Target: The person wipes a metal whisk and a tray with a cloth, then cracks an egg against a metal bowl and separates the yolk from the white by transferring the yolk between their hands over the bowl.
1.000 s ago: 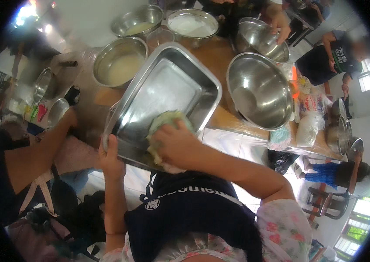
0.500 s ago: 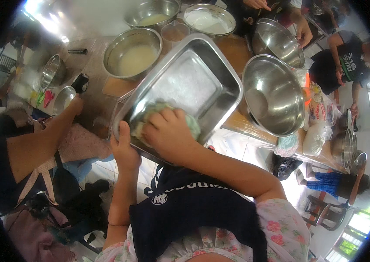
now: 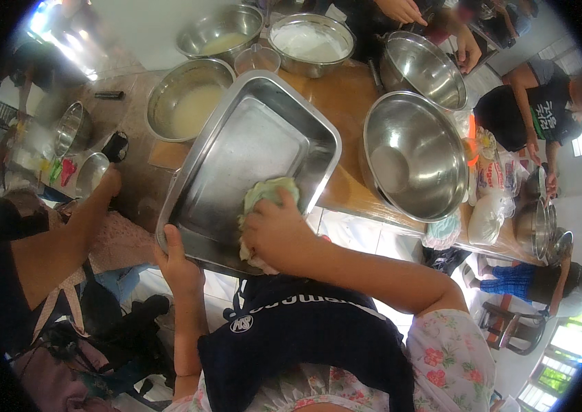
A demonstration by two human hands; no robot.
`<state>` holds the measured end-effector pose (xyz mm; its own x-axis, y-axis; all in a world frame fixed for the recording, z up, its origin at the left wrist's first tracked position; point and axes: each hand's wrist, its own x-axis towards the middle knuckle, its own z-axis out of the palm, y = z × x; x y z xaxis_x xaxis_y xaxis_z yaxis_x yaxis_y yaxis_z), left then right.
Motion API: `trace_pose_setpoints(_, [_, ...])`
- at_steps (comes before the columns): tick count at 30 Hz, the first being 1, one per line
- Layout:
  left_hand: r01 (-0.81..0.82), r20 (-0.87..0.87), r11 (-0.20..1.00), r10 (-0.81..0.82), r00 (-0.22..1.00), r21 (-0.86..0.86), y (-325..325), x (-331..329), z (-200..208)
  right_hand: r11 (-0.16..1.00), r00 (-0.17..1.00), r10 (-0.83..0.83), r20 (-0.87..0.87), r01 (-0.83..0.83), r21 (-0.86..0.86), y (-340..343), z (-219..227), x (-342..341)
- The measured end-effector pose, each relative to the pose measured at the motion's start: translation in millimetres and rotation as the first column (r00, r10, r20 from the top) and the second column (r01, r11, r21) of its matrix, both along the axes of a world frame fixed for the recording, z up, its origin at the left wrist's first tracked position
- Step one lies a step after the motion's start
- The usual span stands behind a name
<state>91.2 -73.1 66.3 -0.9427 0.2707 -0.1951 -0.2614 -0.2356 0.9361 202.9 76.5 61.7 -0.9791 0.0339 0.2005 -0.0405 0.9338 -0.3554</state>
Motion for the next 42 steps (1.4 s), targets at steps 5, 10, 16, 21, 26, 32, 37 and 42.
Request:
trace_pose_setpoints(5, [0.077, -0.087, 0.995, -0.082, 0.993, -0.064, -2, 6, 6, 0.932, 0.952, -0.246, 0.183, 0.181, 0.314, 35, 4, -2])
trace_pose_setpoints(10, [0.123, -0.204, 0.985, -0.146, 0.968, -0.120, -5, 8, 10, 0.860, 0.874, -0.408, 0.265, 0.271, 0.431, 61, 0, -9])
trace_pose_setpoints(16, [0.068, -0.192, 0.995, -0.080, 0.978, -0.066, -9, -2, -5, 0.921, 0.850, -0.350, 0.393, 0.236, 0.308, 3, -4, -20])
trace_pose_setpoints(21, [0.043, -0.153, 0.996, -0.054, 0.987, -0.076, -7, 5, -4, 0.973, 0.938, -0.224, 0.263, 0.200, 0.115, -31, -22, -11])
trace_pose_setpoints(26, [0.058, -0.130, 0.997, -0.066, 0.989, -0.060, -17, 4, -5, 0.839, 0.828, -0.514, 0.224, 0.432, 0.332, 41, -17, -15])
trace_pose_setpoints(32, [0.156, -0.040, 0.987, -0.154, 0.987, 0.050, -22, 14, -8, 0.800, 0.797, -0.591, -0.120, 0.599, 0.034, 39, -18, -34])
trace_pose_setpoints(37, [0.222, 0.017, 0.975, -0.222, 0.975, 0.003, -14, 26, -4, 0.876, 0.715, -0.481, -0.508, 0.413, -0.249, -6, -11, -49])
trace_pose_setpoints(42, [0.274, -0.086, 0.962, -0.274, 0.958, -0.009, -12, 22, -7, 0.925, 0.768, -0.379, -0.516, 0.317, -0.209, 26, -17, -61])
